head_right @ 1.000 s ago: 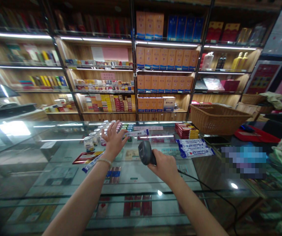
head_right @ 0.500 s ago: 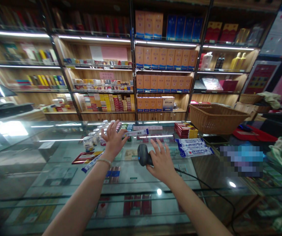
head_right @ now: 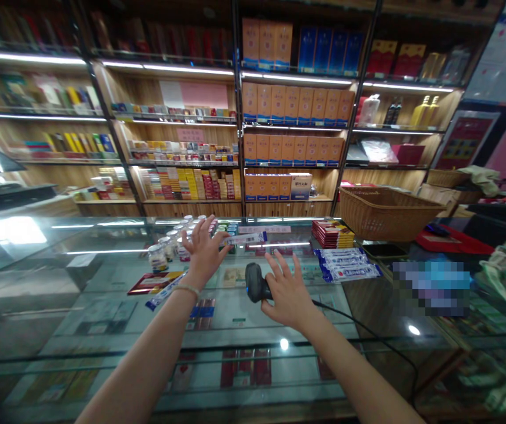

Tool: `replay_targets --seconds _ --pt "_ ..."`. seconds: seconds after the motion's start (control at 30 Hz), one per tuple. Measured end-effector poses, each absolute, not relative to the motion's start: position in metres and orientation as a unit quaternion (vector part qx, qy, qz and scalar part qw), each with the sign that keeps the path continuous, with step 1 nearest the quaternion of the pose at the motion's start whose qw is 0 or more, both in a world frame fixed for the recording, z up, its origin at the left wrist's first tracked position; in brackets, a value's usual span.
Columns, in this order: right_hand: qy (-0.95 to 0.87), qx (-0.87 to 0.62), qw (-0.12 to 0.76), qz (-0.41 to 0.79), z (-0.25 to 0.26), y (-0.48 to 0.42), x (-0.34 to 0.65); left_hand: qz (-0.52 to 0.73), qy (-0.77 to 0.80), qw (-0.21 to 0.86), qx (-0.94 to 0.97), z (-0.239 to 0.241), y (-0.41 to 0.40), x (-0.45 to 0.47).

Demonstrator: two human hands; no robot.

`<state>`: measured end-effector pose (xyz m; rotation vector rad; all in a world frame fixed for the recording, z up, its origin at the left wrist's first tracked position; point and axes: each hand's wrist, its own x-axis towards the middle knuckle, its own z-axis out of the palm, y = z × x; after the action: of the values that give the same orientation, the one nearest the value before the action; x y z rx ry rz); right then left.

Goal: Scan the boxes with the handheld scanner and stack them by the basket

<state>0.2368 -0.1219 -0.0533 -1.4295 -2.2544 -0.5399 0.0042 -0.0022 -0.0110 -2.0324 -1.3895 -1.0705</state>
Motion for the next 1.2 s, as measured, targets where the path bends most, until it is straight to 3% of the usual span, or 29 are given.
replay_targets --seconds 0.2,0.43,0.63,0.93,1.2 --pt "-0.836 -0.486 0.179 -0.182 -0.040 -0.118 0.252 -0.391 -0.497 0.240 -0.737 -0.011 -0.002 0.004" --pt "-0.778 -0.535 0.221 -0.243 -0.015 -0.083 0.275 -0.380 -0.491 0.234 -0.748 -0.008 -0.008 0.007" --pt "-0.772 -0.531 0.217 -0.273 -0.018 -0.047 0.281 -0.368 -0.489 0.230 -0.757 -0.006 -0.011 0.009" --pt "-0.755 -0.473 0.293 -0.347 -0.017 -0.023 0.267 -0.372 -0.463 0.252 -0.764 -0.011 -0.006 0.012" --pt "-0.748 -0.473 0.319 -0.339 -0.030 -0.028 0.263 -0.366 -0.438 0.257 -0.780 -0.010 -0.008 0.015"
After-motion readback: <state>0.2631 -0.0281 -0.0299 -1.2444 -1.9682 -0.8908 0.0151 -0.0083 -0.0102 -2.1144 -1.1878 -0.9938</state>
